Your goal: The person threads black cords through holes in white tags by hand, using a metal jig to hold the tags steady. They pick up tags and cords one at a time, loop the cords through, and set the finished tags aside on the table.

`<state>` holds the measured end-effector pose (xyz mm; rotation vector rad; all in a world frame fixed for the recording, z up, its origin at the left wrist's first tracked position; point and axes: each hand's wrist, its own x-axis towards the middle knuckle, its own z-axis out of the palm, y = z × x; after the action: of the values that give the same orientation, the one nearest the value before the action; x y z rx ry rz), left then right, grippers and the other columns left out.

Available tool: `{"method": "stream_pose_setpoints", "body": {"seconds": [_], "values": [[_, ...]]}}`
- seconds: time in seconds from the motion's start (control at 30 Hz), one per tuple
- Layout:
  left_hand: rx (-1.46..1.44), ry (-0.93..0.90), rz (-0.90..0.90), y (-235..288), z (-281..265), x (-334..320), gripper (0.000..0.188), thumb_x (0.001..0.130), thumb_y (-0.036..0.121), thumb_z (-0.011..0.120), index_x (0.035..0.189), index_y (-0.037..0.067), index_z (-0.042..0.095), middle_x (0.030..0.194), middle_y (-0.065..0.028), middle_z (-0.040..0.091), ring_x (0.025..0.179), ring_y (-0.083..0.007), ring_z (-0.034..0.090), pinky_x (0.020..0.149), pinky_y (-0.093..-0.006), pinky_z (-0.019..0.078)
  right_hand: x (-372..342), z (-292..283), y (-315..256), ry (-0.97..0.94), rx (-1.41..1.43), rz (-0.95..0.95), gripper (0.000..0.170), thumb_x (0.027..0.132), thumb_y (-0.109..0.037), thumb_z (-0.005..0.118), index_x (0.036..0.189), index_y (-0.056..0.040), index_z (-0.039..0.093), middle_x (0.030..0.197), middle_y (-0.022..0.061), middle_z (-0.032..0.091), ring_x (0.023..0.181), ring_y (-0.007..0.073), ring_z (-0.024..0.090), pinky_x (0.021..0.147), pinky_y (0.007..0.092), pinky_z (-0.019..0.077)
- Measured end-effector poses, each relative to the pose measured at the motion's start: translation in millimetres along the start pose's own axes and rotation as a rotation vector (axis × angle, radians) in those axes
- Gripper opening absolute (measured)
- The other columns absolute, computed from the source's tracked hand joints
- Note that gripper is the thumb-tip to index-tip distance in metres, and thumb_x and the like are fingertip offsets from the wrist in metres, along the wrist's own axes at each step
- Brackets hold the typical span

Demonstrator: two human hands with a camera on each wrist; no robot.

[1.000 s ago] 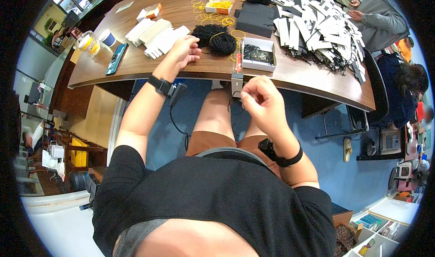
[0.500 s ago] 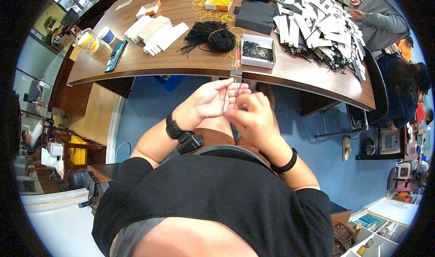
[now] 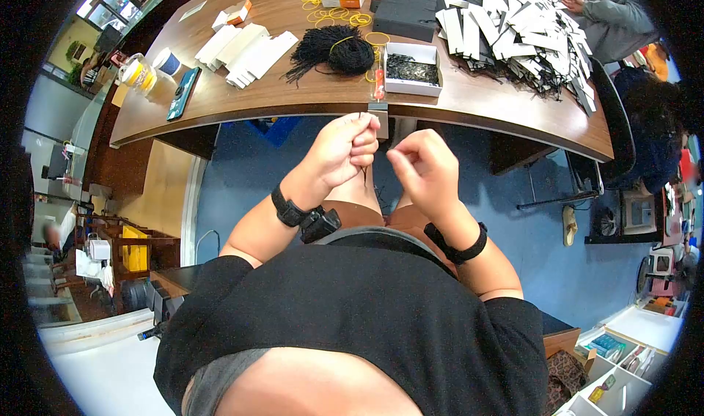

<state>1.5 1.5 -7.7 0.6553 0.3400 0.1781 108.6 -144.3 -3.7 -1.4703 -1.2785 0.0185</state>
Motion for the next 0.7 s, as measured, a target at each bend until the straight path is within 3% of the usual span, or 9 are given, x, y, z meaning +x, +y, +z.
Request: {"method": "stream_pose_setpoints", "body": {"seconds": [0.07,0.17,0.2,0.3,0.33,0.43,0.53,0.63,0.7], "values": [[-0.1,0.007,-0.017,7.8,2.1,1.1,0.02,0.096,0.022,0.043,0.091,0.004,0.052,0.061,0.0043,0.035,0.051,-0.0052,0.031,0.043,-0.0181,0.0267,1.2,4.8,-3.9,-0.046,-0.128,-0.219,0.03,0.06,0.002,0.075,0.085,-0.0039,0.061,0.085,0.0104,0.057,0.072,0.0229,0.055,0.064,0.0305,0.0459],[-0.213,-0.007,-0.064,12.7,0.1,3.6,0.022,0.096,0.022,0.043,0.094,0.003,0.053,0.061,0.004,0.035,0.05,-0.0059,0.031,0.042,-0.0189,0.0271,5.2,9.3,-8.4,-0.186,-0.205,-0.441,0.035,0.057,0.001,0.073,0.089,-0.0059,0.061,0.089,0.0105,0.056,0.075,0.0255,0.054,0.066,0.031,0.044],[-0.242,-0.024,-0.08,13.7,-1.8,4.8,0.022,0.096,0.022,0.043,0.095,0.002,0.054,0.061,0.0039,0.035,0.051,-0.006,0.031,0.043,-0.0189,0.0272,4.0,9.5,-8.0,-0.19,-0.219,-0.423,0.028,0.063,0.001,0.071,0.088,-0.0066,0.06,0.087,0.0078,0.055,0.074,0.021,0.053,0.066,0.0285,0.042],[-0.276,-0.06,-0.053,16.6,-3.0,4.5,0.023,0.096,0.022,0.043,0.096,0.002,0.054,0.062,0.0037,0.036,0.051,-0.0063,0.031,0.043,-0.0188,0.0274,-8.4,16.9,-8.9,-0.121,0.15,0.177,0.021,0.07,0.0,0.069,0.087,-0.0057,0.059,0.085,0.0043,0.053,0.073,0.0143,0.051,0.064,0.0254,0.0405],[-0.266,-0.054,-0.033,18.0,0.5,2.5,0.023,0.096,0.022,0.042,0.096,0.002,0.054,0.062,0.0037,0.036,0.051,-0.0064,0.031,0.043,-0.0188,0.0272,-12.1,21.1,-2.9,-0.156,0.285,0.343,0.022,0.072,-0.01,0.072,0.087,-0.0027,0.057,0.086,0.007,0.055,0.068,0.0175,0.051,0.061,0.0278,0.0432],[-0.237,-0.042,-0.001,16.6,2.2,2.0,0.024,0.096,0.023,0.041,0.096,0.002,0.054,0.061,0.0039,0.035,0.051,-0.0064,0.031,0.042,-0.0188,0.0267,-5.4,19.7,-9.2,-0.219,0.059,0.177,0.021,0.073,-0.012,0.072,0.085,-0.0022,0.059,0.081,0.0063,0.056,0.066,0.0161,0.052,0.059,0.0266,0.0438],[-0.264,-0.063,-0.014,17.1,1.2,3.9,0.025,0.096,0.024,0.041,0.096,0.002,0.054,0.061,0.0039,0.034,0.051,-0.0064,0.031,0.042,-0.0189,0.0264,-2.1,25.1,2.3,-0.291,0.042,0.161,0.016,0.075,-0.012,0.071,0.082,-0.0022,0.061,0.074,0.0046,0.057,0.064,0.0118,0.053,0.057,0.0251,0.0435],[-0.283,-0.072,-0.002,24.2,-4.0,2.2,0.028,0.097,0.027,0.04,0.097,0.002,0.054,0.06,0.0039,0.033,0.05,-0.0064,0.031,0.041,-0.0192,0.026,2.4,17.1,1.2,-0.362,0.126,0.435,0.012,0.078,-0.012,0.069,0.079,-0.0021,0.062,0.07,0.0025,0.06,0.062,0.0087,0.054,0.056,0.0238,0.0432],[-0.258,-0.106,0.024,29.8,-9.3,-2.2,0.029,0.097,0.028,0.04,0.097,0.002,0.054,0.06,0.0039,0.033,0.05,-0.0064,0.03,0.041,-0.0192,0.0255,-0.1,14.0,19.4,-0.39,0.445,0.614,0.01,0.082,-0.011,0.065,0.082,-0.0011,0.061,0.07,-0.0001,0.06,0.06,0.0069,0.054,0.055,0.0203,0.0436]]}}
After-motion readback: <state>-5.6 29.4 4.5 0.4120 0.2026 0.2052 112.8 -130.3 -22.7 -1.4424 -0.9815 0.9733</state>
